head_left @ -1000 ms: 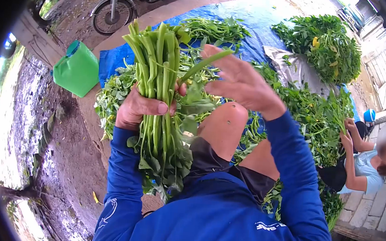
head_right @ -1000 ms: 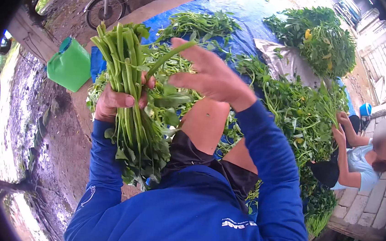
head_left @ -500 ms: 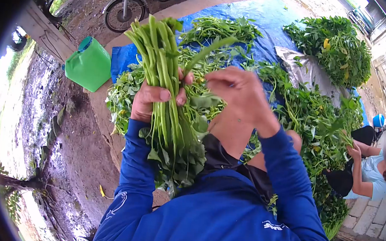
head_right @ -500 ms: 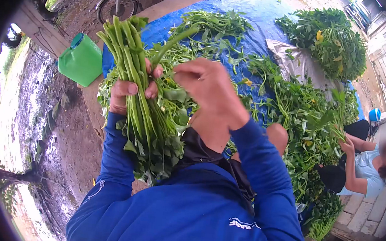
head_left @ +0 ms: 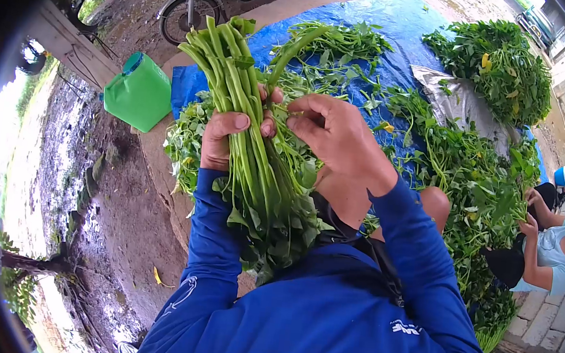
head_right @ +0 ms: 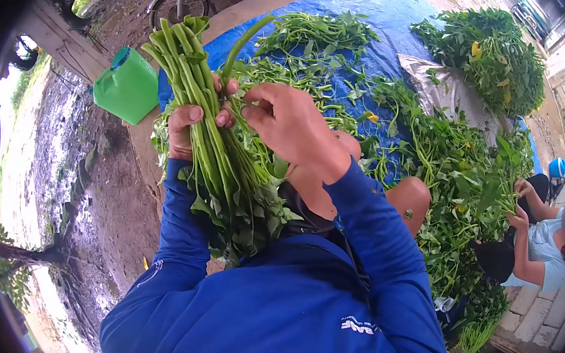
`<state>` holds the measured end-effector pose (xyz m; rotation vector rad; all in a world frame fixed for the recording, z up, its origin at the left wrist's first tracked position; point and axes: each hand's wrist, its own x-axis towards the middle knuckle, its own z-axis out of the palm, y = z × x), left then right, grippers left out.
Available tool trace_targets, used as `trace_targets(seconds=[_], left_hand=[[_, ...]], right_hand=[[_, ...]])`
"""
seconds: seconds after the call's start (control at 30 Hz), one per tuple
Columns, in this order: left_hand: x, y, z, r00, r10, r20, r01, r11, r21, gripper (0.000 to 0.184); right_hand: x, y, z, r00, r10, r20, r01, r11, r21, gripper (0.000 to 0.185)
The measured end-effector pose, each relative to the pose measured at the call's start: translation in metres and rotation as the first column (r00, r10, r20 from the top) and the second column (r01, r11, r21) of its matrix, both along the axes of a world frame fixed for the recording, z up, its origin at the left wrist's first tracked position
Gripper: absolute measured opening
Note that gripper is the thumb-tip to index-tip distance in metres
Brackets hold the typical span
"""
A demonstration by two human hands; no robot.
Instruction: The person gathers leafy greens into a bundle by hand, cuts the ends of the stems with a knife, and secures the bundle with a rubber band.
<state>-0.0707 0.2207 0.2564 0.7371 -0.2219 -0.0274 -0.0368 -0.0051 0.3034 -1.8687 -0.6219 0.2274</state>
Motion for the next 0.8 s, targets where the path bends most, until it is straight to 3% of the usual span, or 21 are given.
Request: trace_targets(seconds=[0.1,0.17,0.27,0.33,0.43,0.63,0.73,0.8], left_hand=[[0.003,-0.001,-0.001,1.000,-0.025,-0.014,0.025,0.999,-0.025,0.061],[0.001,-0.015,0.003,0.996,0.073,-0.057,-0.075,0.997,-0.022,0.058],[0.000,-0.019,0.003,0.996,0.062,-0.071,-0.066,0.996,-0.055,0.058],[0.004,-0.010,-0.002,0.995,0.079,-0.055,-0.080,0.997,-0.023,0.060],[0.003,-0.008,-0.004,0.992,0.108,-0.062,-0.108,0.994,0.005,0.062],[0.000,-0.011,0.000,0.996,0.084,-0.034,-0.084,0.996,0.017,0.064],[0.004,-0.008,-0.005,0.996,0.075,-0.038,-0.073,0.995,0.069,0.064],[0.004,-0.010,-0.007,0.999,0.033,-0.012,-0.032,0.997,0.072,0.064]], right_hand=[[0.003,0.002,-0.002,0.898,-0.076,0.433,0.107,0.993,-0.047,0.034],[0.000,0.007,0.001,0.977,-0.020,0.211,0.016,1.000,0.021,0.041],[0.001,0.015,-0.011,0.996,0.066,-0.068,-0.053,0.982,0.182,0.049],[0.012,0.017,-0.021,0.931,0.221,-0.290,-0.123,0.938,0.323,0.046],[0.020,0.018,-0.028,0.849,0.315,-0.424,-0.136,0.906,0.400,0.042],[0.025,0.003,0.000,0.963,0.194,-0.187,-0.174,0.978,0.116,0.025],[0.028,-0.007,0.012,0.729,0.461,-0.506,-0.204,0.852,0.481,0.021],[0.033,-0.014,0.024,0.697,0.556,-0.454,-0.117,0.712,0.693,0.021]])
